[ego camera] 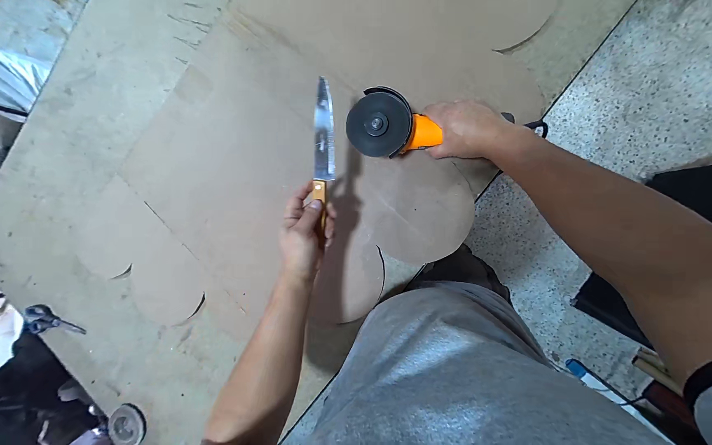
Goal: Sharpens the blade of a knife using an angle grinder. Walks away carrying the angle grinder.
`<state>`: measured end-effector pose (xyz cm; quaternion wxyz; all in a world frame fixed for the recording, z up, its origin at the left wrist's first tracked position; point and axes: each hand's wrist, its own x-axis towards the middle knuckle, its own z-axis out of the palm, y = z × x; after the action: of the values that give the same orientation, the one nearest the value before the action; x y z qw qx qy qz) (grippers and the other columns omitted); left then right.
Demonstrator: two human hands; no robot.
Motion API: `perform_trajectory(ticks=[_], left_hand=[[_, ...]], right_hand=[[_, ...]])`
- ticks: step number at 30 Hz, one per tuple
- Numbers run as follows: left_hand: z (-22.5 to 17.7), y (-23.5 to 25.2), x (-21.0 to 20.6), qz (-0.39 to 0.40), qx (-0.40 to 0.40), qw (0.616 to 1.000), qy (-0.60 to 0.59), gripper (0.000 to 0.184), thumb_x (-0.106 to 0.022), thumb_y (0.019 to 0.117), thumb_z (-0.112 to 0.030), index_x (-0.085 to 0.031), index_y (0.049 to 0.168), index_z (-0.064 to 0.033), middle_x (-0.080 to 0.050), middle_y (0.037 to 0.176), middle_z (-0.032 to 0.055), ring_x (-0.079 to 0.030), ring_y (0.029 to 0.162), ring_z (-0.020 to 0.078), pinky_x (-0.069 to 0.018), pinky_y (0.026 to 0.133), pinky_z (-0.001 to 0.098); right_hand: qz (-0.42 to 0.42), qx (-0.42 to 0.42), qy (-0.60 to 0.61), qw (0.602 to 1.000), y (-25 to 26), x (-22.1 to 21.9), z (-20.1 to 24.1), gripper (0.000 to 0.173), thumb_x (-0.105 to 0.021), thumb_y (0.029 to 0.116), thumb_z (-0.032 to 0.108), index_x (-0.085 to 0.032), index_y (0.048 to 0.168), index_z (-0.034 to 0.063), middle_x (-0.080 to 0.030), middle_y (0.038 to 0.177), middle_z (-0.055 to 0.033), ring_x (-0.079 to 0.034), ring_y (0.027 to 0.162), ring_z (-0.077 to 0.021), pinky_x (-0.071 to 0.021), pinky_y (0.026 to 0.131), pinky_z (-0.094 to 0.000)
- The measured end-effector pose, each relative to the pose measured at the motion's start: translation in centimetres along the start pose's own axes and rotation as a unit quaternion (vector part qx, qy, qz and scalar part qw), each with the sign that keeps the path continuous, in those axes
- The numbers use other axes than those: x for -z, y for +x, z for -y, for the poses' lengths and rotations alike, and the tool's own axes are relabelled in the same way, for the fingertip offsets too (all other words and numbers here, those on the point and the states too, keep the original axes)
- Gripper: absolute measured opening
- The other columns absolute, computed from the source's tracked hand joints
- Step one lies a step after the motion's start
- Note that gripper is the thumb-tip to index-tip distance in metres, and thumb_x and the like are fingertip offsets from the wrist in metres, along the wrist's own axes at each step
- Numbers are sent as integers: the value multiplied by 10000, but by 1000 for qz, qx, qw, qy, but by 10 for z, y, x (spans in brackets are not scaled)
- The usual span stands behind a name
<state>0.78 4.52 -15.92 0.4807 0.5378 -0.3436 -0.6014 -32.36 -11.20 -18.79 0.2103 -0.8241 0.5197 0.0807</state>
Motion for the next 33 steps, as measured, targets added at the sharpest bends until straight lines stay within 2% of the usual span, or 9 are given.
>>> perform_trajectory(ticks=[3, 6, 12, 18, 24, 33], left_hand=[[15, 13, -22, -6, 19, 999, -43, 275, -377, 1087, -133, -527, 1297, -38, -638, 809, 108, -529, 474, 105, -450, 398, 220], [19, 17, -32, -2, 26, 998, -55, 237, -382, 1090, -132, -542, 1229, -25, -617, 771, 98, -522, 466, 102, -447, 399, 215], [24, 18, -38, -30, 30, 999, -20, 184, -422, 1088, -112, -537, 1205, -27, -620, 761, 88, -523, 485, 100, -446, 422, 212], [31, 13, -33, -24, -6, 998, 51, 179, -455, 1076, -95, -540, 1218, -27, -646, 789, 94, -509, 477, 101, -421, 410, 213], [31, 6, -27, -21, -16, 997, 72, 144, -466, 1070, -83, -547, 1178, -32, -645, 779, 91, -505, 471, 102, -410, 401, 211], [28, -13, -19, -25, 8, 997, 75, 140, -472, 1066, -72, -567, 1158, -26, -649, 789, 102, -488, 467, 96, -384, 393, 203]], right_hand=[[-6, 9, -2, 1000, 3, -1, -3, 559, -778, 852, 470, -591, 1272, 153, -685, 1155, -101, -687, 1051, -322, -552, 848, -584], [-5, 11, 9, 1000, 2, -1, -2, 592, -787, 852, 463, -591, 1314, 149, -683, 1199, -106, -681, 1090, -326, -552, 882, -585], [-11, 9, 21, 1000, 2, -4, -3, 594, -789, 841, 454, -593, 1312, 149, -684, 1197, -104, -683, 1081, -333, -555, 862, -596], [1, 2, 13, 1000, 2, -3, -2, 607, -782, 849, 470, -584, 1335, 164, -678, 1228, -102, -675, 1117, -329, -551, 878, -604], [-7, 4, 7, 1000, 2, -3, -1, 573, -780, 847, 473, -593, 1285, 155, -684, 1185, -103, -683, 1079, -327, -552, 852, -593], [-8, 3, 12, 1000, 3, -3, 0, 606, -786, 848, 464, -585, 1321, 142, -683, 1206, -114, -685, 1086, -340, -551, 865, -604]])
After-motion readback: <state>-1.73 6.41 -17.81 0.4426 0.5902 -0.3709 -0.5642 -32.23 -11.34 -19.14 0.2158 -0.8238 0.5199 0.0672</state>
